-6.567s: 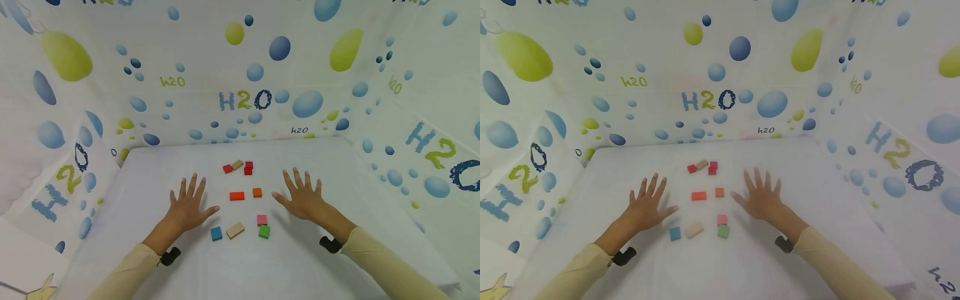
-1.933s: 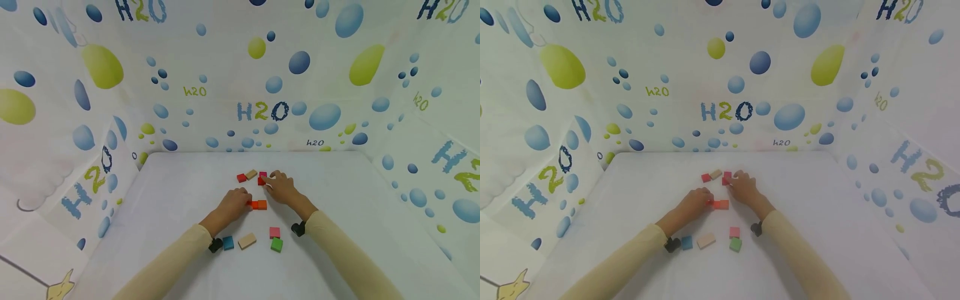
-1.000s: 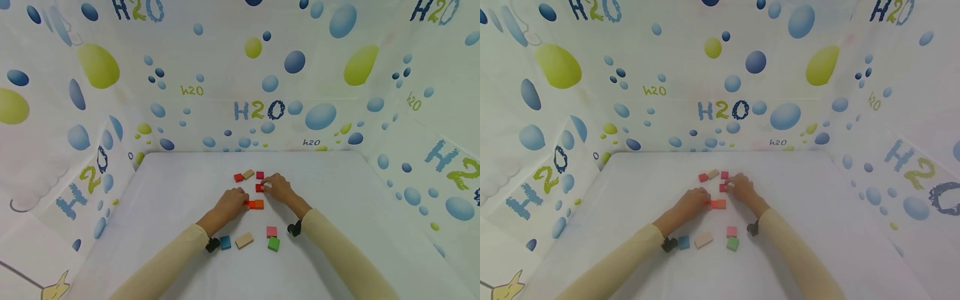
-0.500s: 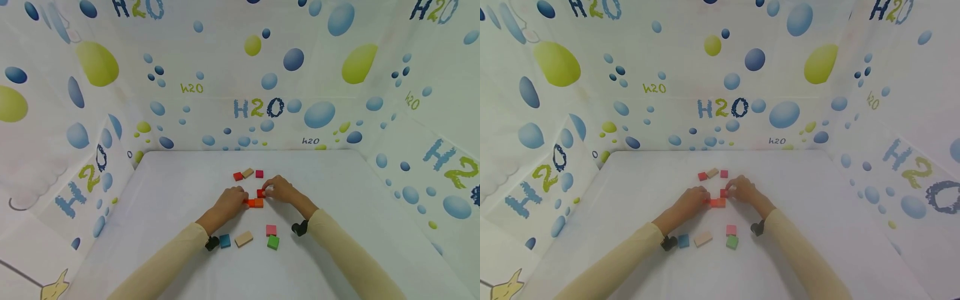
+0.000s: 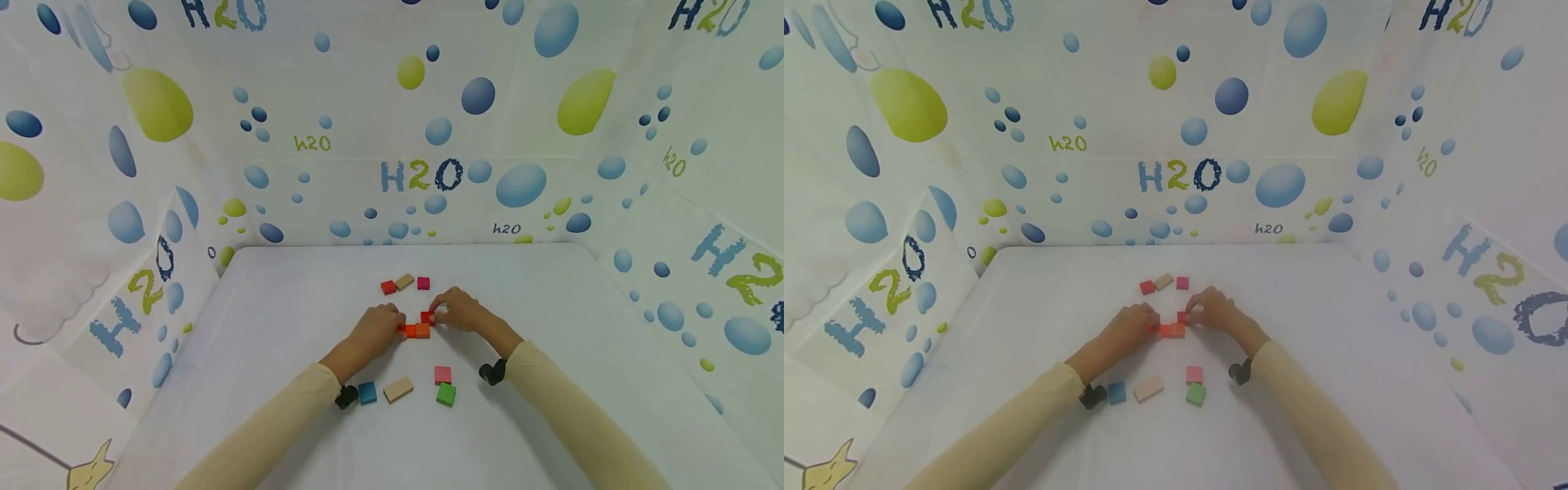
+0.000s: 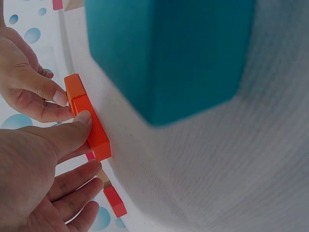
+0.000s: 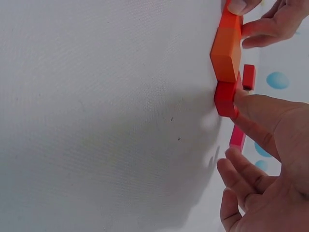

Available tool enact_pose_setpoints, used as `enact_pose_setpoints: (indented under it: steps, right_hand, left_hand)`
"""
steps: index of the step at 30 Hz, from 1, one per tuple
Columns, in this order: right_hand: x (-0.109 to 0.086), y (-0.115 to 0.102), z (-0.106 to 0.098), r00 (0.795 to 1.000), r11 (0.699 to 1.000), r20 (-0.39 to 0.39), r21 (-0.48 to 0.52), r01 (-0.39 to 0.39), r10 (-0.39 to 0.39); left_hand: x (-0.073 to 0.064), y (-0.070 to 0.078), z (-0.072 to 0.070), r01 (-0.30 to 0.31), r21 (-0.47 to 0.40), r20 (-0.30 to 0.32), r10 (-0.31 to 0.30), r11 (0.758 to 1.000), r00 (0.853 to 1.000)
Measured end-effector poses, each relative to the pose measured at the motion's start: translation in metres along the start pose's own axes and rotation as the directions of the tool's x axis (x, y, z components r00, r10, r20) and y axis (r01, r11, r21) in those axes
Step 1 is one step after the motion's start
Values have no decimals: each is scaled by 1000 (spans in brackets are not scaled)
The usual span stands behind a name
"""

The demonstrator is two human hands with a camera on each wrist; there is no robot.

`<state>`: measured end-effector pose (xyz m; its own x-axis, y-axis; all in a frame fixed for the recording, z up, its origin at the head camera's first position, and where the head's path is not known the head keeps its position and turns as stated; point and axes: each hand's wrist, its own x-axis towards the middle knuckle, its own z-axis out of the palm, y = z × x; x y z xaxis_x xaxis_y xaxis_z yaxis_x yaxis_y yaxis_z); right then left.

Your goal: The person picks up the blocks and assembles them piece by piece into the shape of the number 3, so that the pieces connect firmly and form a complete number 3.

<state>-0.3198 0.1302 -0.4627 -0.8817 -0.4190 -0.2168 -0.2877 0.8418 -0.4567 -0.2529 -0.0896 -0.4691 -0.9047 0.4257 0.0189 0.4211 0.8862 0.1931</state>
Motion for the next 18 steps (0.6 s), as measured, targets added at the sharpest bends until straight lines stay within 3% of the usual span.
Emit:
enact_pose_setpoints:
  steps: [10,14,18]
  right_hand:
    - [4,-1,-3,1000,1000,-19,-3,12,-12]
    - [12,3,-3,994,999,-111,-44,-8,3]
    - [23,4,-7,976,993,-219,-112,-47,22]
  left_hand:
    - [-1,-1,-2,17,-10,24,-17,1000,1000]
    - [-1,0,-3,16,-18,29,-15,1000,999]
    - [0,0,-2,10,-13,19,-10,1000,1000]
